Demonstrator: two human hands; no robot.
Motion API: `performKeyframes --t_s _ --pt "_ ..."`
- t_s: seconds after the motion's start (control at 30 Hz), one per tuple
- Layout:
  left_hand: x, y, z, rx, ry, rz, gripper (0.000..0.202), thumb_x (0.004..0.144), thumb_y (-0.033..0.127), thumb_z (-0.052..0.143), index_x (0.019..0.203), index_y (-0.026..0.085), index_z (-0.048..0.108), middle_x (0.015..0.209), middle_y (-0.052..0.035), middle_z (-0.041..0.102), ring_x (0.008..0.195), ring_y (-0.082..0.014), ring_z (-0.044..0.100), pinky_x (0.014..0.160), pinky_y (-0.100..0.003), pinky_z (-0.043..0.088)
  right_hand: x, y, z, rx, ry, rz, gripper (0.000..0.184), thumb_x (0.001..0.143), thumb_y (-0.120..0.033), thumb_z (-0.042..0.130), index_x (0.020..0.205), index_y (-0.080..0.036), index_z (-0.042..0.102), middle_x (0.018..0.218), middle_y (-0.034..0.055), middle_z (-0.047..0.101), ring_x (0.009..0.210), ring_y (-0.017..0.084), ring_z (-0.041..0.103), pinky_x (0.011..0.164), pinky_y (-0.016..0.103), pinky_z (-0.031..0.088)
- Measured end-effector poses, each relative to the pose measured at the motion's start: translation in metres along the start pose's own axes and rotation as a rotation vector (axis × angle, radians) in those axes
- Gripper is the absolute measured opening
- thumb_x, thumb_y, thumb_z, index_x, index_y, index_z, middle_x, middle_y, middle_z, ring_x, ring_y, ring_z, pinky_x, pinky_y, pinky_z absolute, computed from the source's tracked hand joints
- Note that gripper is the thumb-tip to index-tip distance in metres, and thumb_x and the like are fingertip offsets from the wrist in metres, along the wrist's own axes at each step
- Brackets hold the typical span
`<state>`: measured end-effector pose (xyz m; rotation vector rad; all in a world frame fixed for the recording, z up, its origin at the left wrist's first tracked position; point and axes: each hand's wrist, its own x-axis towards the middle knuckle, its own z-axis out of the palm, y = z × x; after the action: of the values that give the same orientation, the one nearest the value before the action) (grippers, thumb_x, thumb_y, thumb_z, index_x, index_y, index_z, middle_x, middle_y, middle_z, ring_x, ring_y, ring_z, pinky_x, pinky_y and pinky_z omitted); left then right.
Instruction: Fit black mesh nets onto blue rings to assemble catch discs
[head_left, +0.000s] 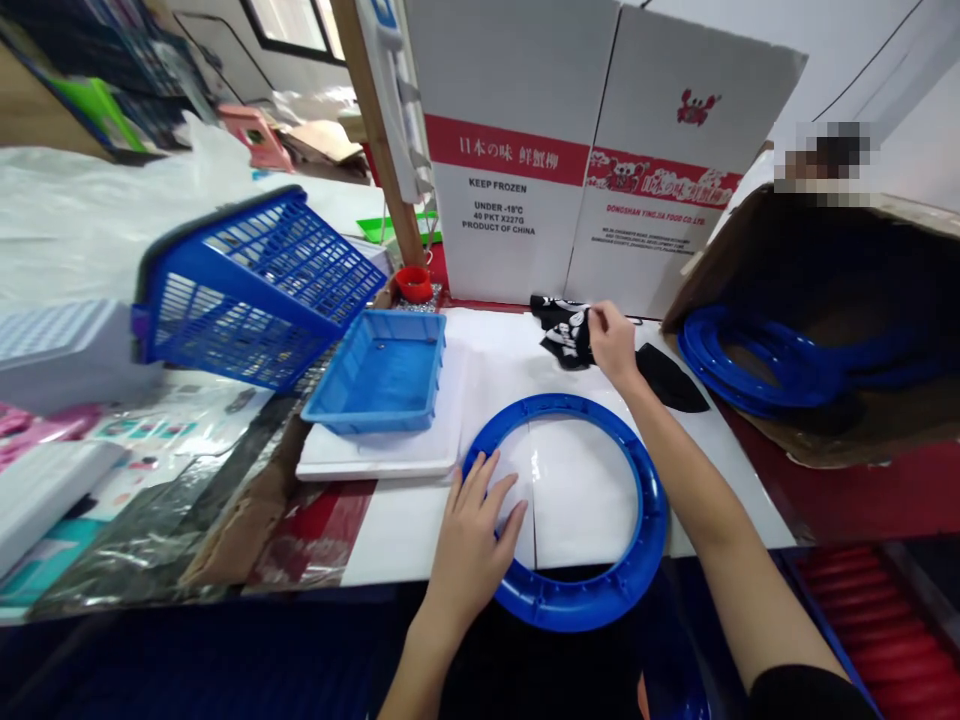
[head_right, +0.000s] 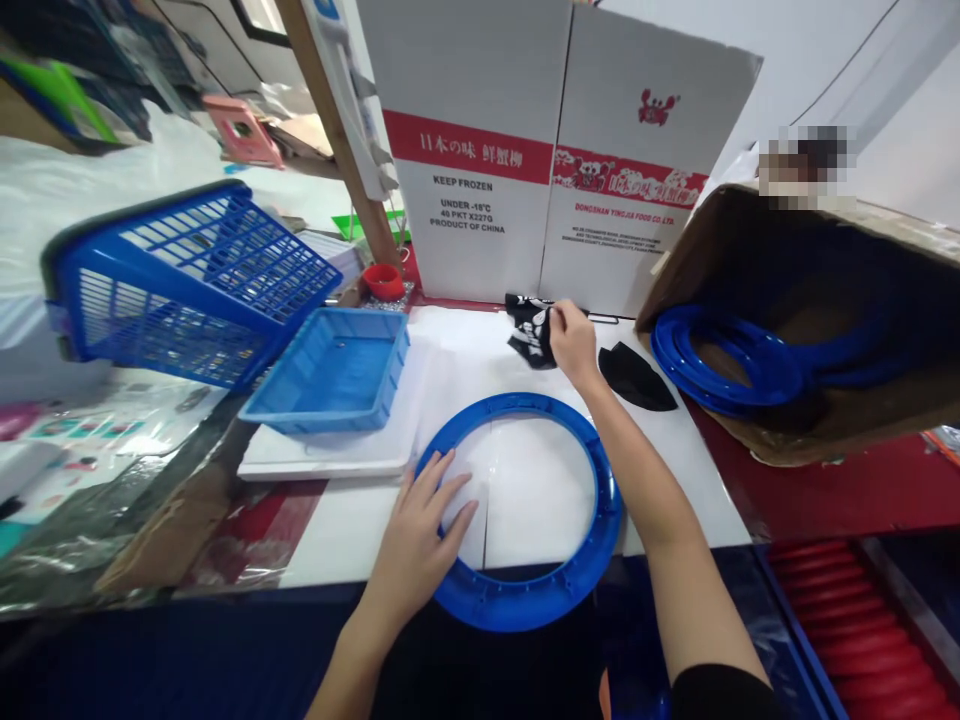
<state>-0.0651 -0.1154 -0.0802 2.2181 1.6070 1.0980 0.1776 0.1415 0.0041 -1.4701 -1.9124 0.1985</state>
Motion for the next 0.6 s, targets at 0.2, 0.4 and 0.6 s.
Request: performKeyframes --t_s 0.2,0.4,0.6 --pt "0.001 -0.002 -0.011 0.013 -0.126 -0.017 0.025 0.107 0.032 0.057 0.124 0.023 0.073 0.161 -0.018 0.058 0.158 -0.0469 0.044 0.124 -0.081 0.036 -0.01 0.015 -0.014 0.303 0.188 0.038 0.028 0.107 -0.044 0.045 0.096 -0.024 0.061 0.084 0.0002 0.059 0.077 0.019 0.055 0.079 0.033 0.046" --pt "0.115 0.01 -0.025 -0.193 -0.2 0.041 0.052 0.102 0.036 0.069 0.152 0.025 0.057 0.168 -0.0152 0.051 0.161 -0.0361 0.042 0.132 -0.06 0.037 -0.045 0.024 -0.009 0.729 0.179 0.227 0.037 0.091 -0.057 0.069 0.083 -0.026 0.052 0.075 -0.0052 0.048 0.073 0.016 0.049 0.074 0.029 0.048" --pt "0.218 0.018 0.025 -0.541 -0.412 -0.001 0.068 0.078 0.023 0.084 0.142 0.013 0.065 0.151 -0.0195 0.065 0.14 -0.0368 0.062 0.122 -0.054 0.047 -0.066 0.011 -0.033 0.932 0.078 0.338 0.049 0.082 -0.071 0.071 0.089 -0.026 0.053 0.077 -0.0045 0.056 0.069 0.016 0.056 0.067 0.028 0.051"
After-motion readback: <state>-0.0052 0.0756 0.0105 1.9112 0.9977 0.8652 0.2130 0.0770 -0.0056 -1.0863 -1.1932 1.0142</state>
